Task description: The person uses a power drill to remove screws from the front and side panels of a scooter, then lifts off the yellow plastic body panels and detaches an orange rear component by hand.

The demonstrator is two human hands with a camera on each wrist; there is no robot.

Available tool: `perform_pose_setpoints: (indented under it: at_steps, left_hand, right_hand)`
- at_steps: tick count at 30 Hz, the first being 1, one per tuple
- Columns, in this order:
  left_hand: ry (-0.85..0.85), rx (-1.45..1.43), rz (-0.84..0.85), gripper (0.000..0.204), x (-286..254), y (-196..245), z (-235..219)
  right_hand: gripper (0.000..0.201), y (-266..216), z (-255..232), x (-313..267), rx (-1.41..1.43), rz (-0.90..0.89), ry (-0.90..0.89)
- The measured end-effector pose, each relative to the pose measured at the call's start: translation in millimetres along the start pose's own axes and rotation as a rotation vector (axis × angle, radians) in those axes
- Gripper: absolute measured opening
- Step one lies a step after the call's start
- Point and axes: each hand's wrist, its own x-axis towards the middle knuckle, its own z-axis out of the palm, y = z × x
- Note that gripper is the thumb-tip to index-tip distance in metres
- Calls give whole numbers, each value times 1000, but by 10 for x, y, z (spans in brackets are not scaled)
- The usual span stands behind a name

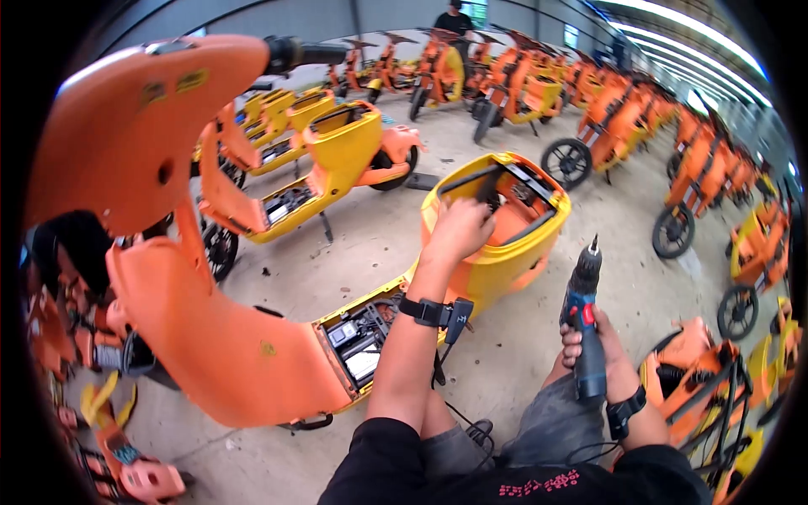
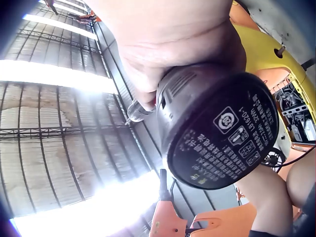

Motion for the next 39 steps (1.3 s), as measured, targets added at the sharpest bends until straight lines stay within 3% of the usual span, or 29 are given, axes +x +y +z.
perform_pose_setpoints:
  at_steps: [3, 5, 6, 8, 10, 11, 13, 14, 15, 16, 17, 18, 19, 20, 21, 22, 24, 27, 28, 30, 34, 37, 38, 39]
  left_hand:
    - [417, -123, -78, 25, 39, 327, -835]
    - [531, -471, -285, 28, -111, 548, -1257]
    - [488, -653, -342, 31, -210, 658, -1488]
    - [531, -754, -327, 31, -332, 769, -1770]
    - [590, -859, -378, 31, -458, 776, -1893]
    - [571, -845, -394, 31, -510, 760, -1858]
    - [762, -906, -615, 36, -717, 602, -1727]
    - [711, -509, -673, 39, -900, 460, -1506]
    - [767, -530, -798, 41, -1012, 510, -1205]
    - [645, -359, -736, 43, -1237, 248, -731]
    - [443, -403, -943, 43, -1273, 337, -524]
    - [406, -586, -1038, 44, -1280, 608, -500]
    - [345, -548, -1060, 44, -1391, 482, -131]
    - [330, -499, -1071, 41, -1351, 645, -80]
    - [353, -429, -967, 37, -1369, 760, 25]
    - [193, -342, -851, 29, -1353, 777, -11]
    - [283, -77, -634, 21, -1344, 812, 94]
    - [252, 19, -518, 15, -1306, 812, 244]
    - [248, 15, -512, 15, -1291, 820, 247]
    - [234, 12, -528, 15, -1274, 864, 226]
    - [218, 35, -581, 13, -1266, 832, 160]
    - [248, 57, -570, 11, -1281, 764, 169]
    - [236, 54, -579, 11, -1300, 777, 187]
    - [236, 66, -576, 11, -1298, 779, 198]
  right_hand:
    - [55, 127, 44, 162, -162, 46, 132]
    - [40, 307, 132, 276, -320, 88, 293]
    - [40, 383, 183, 413, -296, 128, 292]
    - [32, 544, 283, 714, -622, 126, 264]
    - [27, 708, 283, 1148, -654, 200, 209]
    - [26, 789, 327, 1391, -743, 203, 226]
    - [26, 953, 255, 1809, -829, 208, 219]
    - [27, 1059, 181, 2067, -973, 136, 220]
    - [29, 1170, 143, 2367, -1130, 55, 205]
    - [29, 1292, -35, 2665, -1158, 60, 151]
    - [33, 1413, -315, 2943, -1069, -53, 54]
    - [38, 1519, -382, 3149, -964, -156, -35]
    - [38, 1531, -385, 3268, -994, -151, -20]
    - [39, 1512, -323, 3309, -1084, -109, 47]
    - [39, 1567, -304, 3344, -1153, -81, 102]
    - [40, 1571, -214, 3379, -1221, -54, 135]
    - [42, 1626, -76, 3437, -1330, -20, 186]
    - [44, 1703, 146, 3638, -1417, 0, 217]
    - [44, 1705, 131, 3772, -1412, -3, 223]
    - [38, 1766, 2, 4153, -1426, -91, 46]
    - [54, 1874, -88, 4621, -1680, -250, -25]
    - [52, 1915, 38, 4599, -1760, -374, -93]
    - [49, 1877, 188, 4542, -1842, -260, -49]
    - [47, 1858, 279, 4489, -1921, -313, -35]
